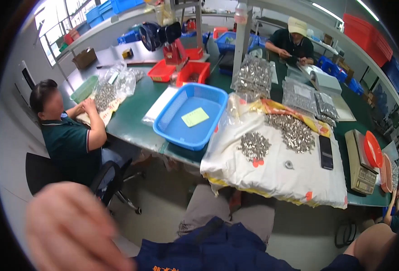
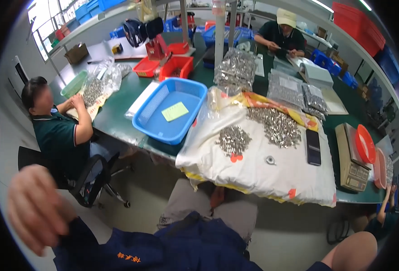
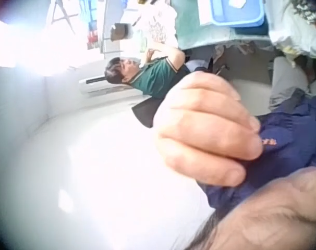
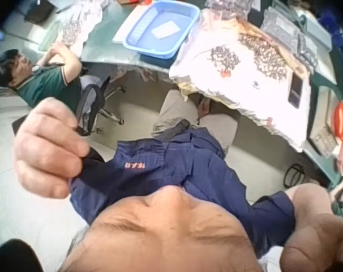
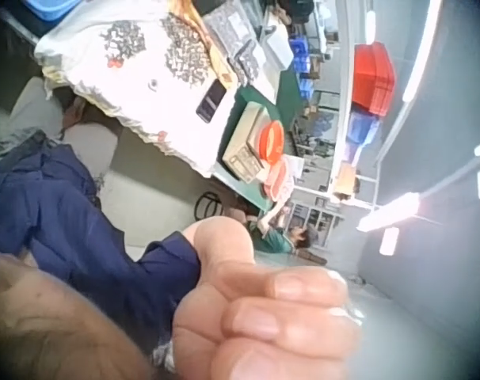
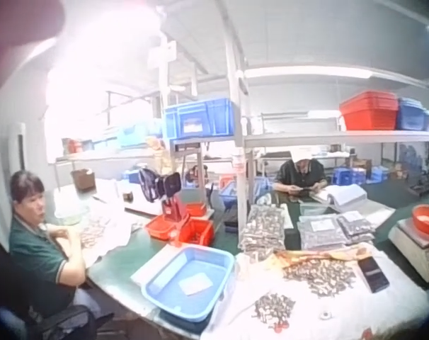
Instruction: Assembling small metal pins and components into a cylindrical housing at a factory workbench.
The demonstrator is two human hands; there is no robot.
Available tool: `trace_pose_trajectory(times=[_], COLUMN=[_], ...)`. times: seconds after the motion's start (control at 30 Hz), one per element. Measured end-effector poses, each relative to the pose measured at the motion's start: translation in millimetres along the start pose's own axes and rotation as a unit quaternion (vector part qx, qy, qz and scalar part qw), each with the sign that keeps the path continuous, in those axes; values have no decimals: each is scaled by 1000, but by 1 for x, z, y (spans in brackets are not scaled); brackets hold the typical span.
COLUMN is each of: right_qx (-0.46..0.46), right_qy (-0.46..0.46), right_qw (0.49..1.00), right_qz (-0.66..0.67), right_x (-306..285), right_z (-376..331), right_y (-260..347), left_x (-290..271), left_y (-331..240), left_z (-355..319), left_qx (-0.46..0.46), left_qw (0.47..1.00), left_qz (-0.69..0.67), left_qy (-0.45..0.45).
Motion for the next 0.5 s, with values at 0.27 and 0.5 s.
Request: trace_pose_trajectory(times=[0.27, 0.5], right_qx=[-3, -16], right_qy=[-12, -9], right_qw=[997, 995], right_qz=[81, 94], right_x=[11, 28], right_z=[1, 5], right_y=[-3, -2], left_x=[59, 99], left_y=[18, 43], left_z=[82, 119], left_qx=[99, 119], left_qw=[866, 897], left_qz=[-415, -408], left_qy=[-259, -119])
Point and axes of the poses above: each hand's wrist, its own z-axis towards the middle knuckle, its own x-axis out of the palm, y = z × x, the point moved 5 cm from there along z, towards the middle knuckle, and after that the axes turned 1 degree about y, right-handed, at the moved point
